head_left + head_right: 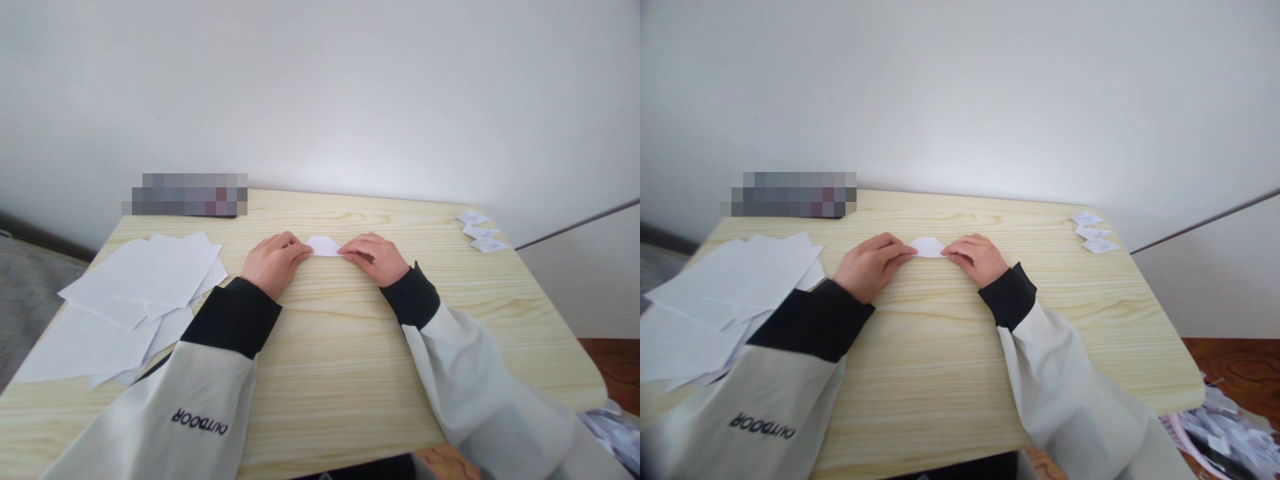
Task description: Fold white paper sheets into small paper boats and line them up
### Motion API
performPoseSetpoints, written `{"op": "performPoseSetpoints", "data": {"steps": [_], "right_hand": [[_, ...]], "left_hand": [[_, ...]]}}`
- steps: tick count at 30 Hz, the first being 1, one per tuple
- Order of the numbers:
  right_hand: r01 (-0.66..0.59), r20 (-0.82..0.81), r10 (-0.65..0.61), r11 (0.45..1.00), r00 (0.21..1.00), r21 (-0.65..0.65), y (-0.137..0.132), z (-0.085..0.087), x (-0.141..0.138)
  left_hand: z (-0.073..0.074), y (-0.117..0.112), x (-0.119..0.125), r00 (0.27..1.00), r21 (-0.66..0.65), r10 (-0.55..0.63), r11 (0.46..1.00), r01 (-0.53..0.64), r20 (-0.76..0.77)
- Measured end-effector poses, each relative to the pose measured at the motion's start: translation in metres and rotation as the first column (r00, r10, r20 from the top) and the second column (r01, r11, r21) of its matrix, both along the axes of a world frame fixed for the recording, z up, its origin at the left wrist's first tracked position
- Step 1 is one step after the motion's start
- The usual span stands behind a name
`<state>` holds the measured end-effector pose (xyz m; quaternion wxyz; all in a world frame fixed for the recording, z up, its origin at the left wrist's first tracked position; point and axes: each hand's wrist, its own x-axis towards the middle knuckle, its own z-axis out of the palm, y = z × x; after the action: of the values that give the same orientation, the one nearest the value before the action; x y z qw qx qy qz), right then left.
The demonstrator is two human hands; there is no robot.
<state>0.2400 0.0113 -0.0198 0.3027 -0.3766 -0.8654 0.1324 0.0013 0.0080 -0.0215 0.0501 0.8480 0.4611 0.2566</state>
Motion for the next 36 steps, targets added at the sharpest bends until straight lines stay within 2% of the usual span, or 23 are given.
{"op": "performPoseSetpoints", "data": {"steps": [6, 10, 20, 26, 31, 36], "right_hand": [[0.097, 0.083, -0.09, 0.992, 0.992, -0.082, 0.002, -0.003, -0.003], [0.18, 0.133, -0.168, 0.98, 0.977, -0.085, 0.001, -0.005, -0.007], [0.243, 0.142, -0.229, 0.966, 0.963, -0.091, -0.004, -0.003, -0.015], [0.291, 0.122, -0.278, 0.951, 0.953, -0.108, -0.006, -0.002, -0.019], [0.337, 0.101, -0.327, 0.936, 0.94, -0.1, -0.005, -0.003, -0.022], [0.326, 0.055, -0.322, 0.939, 0.945, -0.113, -0.004, -0.004, -0.021]], "left_hand": [[0.001, 0.002, 0.0, 0.997, -0.074, -0.019, 0.997, 0.025, 0.076], [0.002, 0.003, 0.001, 1.0, -0.098, 0.02, 0.995, -0.018, 0.014], [0.0, 0.0, 0.002, 0.996, -0.027, 0.085, 0.996, -0.084, 0.029], [0.004, 0.003, 0.004, 0.983, -0.143, 0.174, 0.976, -0.165, 0.059], [0.007, 0.005, 0.005, 0.976, -0.228, 0.207, 0.956, -0.185, 0.074], [0.008, 0.007, 0.006, 0.974, -0.258, 0.212, 0.948, -0.186, 0.079]]}}
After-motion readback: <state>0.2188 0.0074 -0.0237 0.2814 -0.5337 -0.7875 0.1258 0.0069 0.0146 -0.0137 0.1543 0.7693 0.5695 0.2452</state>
